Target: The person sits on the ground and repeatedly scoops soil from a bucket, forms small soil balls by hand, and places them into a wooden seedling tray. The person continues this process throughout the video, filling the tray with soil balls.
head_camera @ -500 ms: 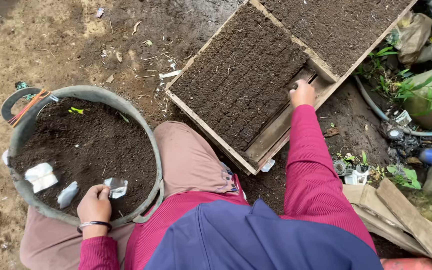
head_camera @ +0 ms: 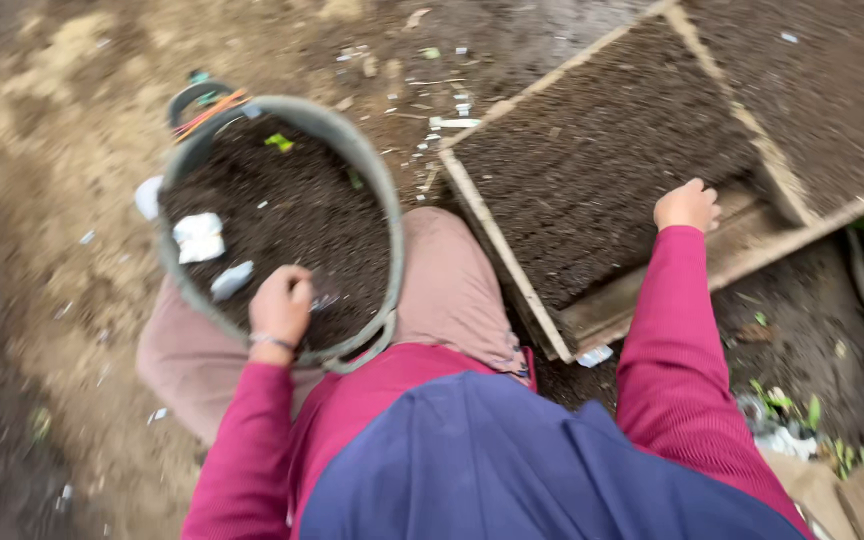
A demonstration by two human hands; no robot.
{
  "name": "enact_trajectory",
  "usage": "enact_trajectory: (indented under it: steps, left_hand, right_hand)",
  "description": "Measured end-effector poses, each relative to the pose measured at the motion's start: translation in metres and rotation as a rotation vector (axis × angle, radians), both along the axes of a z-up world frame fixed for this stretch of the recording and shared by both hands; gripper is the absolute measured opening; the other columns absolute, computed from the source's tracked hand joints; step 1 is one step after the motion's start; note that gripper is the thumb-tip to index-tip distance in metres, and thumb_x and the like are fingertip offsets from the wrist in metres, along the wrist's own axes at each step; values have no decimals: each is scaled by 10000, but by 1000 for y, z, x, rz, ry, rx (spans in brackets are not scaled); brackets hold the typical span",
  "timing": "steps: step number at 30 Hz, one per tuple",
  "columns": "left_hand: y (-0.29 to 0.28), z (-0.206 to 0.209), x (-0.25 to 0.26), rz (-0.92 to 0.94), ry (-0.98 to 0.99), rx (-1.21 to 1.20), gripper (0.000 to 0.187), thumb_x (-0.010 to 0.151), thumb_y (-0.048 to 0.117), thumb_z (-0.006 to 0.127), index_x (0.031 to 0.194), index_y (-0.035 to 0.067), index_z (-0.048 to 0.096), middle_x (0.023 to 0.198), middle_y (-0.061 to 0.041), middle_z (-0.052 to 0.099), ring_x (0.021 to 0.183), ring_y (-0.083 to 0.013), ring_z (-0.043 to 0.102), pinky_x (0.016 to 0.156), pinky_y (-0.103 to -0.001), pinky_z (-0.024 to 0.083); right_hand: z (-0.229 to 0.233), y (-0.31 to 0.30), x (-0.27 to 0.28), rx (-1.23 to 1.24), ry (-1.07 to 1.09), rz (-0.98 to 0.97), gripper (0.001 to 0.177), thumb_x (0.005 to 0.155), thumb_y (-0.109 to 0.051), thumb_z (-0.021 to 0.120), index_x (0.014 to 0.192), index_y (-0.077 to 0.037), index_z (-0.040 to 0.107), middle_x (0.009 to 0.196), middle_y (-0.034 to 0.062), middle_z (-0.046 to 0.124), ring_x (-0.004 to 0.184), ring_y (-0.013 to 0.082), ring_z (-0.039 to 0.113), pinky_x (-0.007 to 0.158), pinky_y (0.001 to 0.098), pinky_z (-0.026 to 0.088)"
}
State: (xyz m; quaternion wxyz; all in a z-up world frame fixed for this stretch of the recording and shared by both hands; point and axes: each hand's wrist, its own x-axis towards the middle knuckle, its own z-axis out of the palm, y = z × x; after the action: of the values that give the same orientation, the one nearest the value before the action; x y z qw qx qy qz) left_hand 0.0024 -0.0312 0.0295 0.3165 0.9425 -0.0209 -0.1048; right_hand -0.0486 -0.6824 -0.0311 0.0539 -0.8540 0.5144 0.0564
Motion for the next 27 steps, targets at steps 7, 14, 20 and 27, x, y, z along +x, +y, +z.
enact_trajectory:
  steps: [7, 14, 20, 27]
  left_hand:
    - [-33, 14, 0, -40, -137, -70, 132, 762, 147, 605, 880, 200, 630, 863, -21, 669, 911, -231, 630, 837, -387, 489]
    - [-8, 7, -8, -98, -115, 164, 176, 865, 276, 476, 1025, 246, 409, 821, 46, 683, 911, -192, 636, 876, -373, 377]
    - [4, -14, -23, -191, -208, 288, 55, 853, 373, 515, 834, 336, 478, 792, 152, 560, 909, -91, 566, 848, -334, 360]
    - [26, -7, -22, -124, 118, 396, 297, 896, 462, 361, 890, 426, 655, 1104, 76, 536, 856, -307, 660, 745, -391, 454]
  right_hand:
    - [101, 371, 61, 727, -960, 1074, 318, 790, -189, 695, 1104, -178, 643, 1118, 20, 630, 1119, 190, 548, 982, 315, 407]
    - [53, 478, 58, 702, -645, 1459, 111, 868, -269, 584, 894, -161, 579, 790, 26, 583, 841, 249, 615, 751, 364, 499]
    - [90, 477, 53, 740, -391, 1619, 38, 795, -106, 597, 825, -128, 601, 826, 91, 595, 856, 322, 600, 739, 417, 499]
    - [88, 498, 56, 69, -498, 1966, 95, 753, -290, 615, 734, -208, 570, 898, 7, 474, 838, 221, 481, 631, 330, 405]
